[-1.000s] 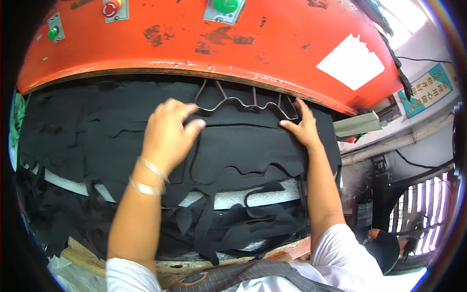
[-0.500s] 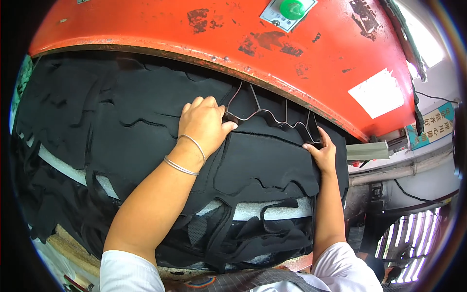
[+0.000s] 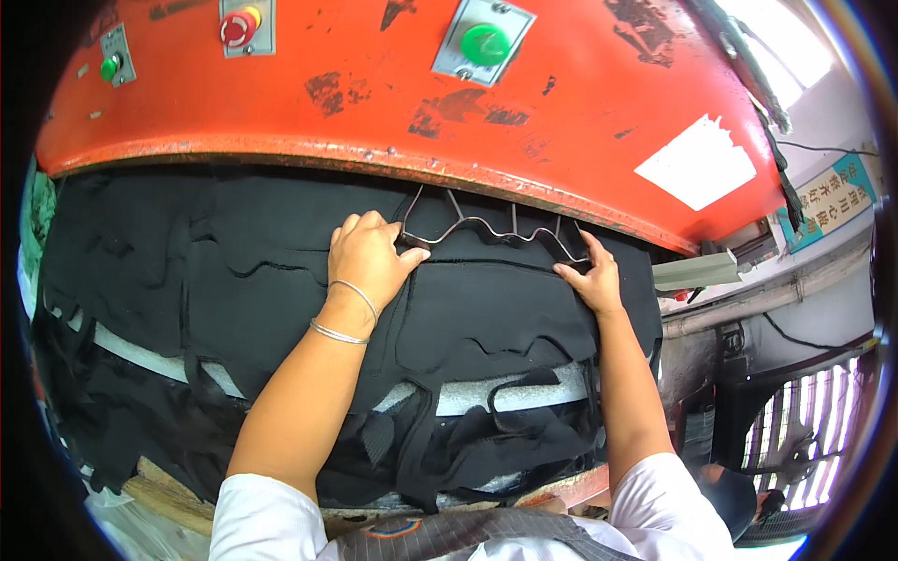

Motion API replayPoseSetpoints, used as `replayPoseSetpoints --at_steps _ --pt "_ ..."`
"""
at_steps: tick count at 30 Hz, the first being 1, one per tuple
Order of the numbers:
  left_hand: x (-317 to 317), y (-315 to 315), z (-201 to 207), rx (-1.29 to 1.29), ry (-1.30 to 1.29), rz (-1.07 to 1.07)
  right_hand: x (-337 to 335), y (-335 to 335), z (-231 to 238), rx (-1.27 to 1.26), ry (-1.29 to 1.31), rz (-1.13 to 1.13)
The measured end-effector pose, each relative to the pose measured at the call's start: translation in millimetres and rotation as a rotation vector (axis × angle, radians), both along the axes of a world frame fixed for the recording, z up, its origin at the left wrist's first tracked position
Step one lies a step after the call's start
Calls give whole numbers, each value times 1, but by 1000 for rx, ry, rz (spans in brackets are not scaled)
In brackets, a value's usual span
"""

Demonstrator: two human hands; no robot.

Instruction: Using a hydraulic press and metal dies to cut shoe components from sheets of material.

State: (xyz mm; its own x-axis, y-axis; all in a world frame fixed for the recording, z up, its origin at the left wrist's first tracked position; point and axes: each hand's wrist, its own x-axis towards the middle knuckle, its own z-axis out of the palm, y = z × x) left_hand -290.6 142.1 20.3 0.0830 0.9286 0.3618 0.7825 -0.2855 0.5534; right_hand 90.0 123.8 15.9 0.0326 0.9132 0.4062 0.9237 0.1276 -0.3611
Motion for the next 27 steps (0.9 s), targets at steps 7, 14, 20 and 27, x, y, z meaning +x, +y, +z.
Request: replayPoseSetpoints --at_steps 7,14,20,27 --pt "-60 -4 33 -163 -529 10 3 -31 50 -180 213 -172" --pt "-278 49 83 530 -647 572 -186 -39 129 10 388 312" --pt "-381 77 89 914 -122 894 -276 5 179 339 516 325" --pt "-421 3 108 506 -342 291 -282 -29 178 396 533 471"
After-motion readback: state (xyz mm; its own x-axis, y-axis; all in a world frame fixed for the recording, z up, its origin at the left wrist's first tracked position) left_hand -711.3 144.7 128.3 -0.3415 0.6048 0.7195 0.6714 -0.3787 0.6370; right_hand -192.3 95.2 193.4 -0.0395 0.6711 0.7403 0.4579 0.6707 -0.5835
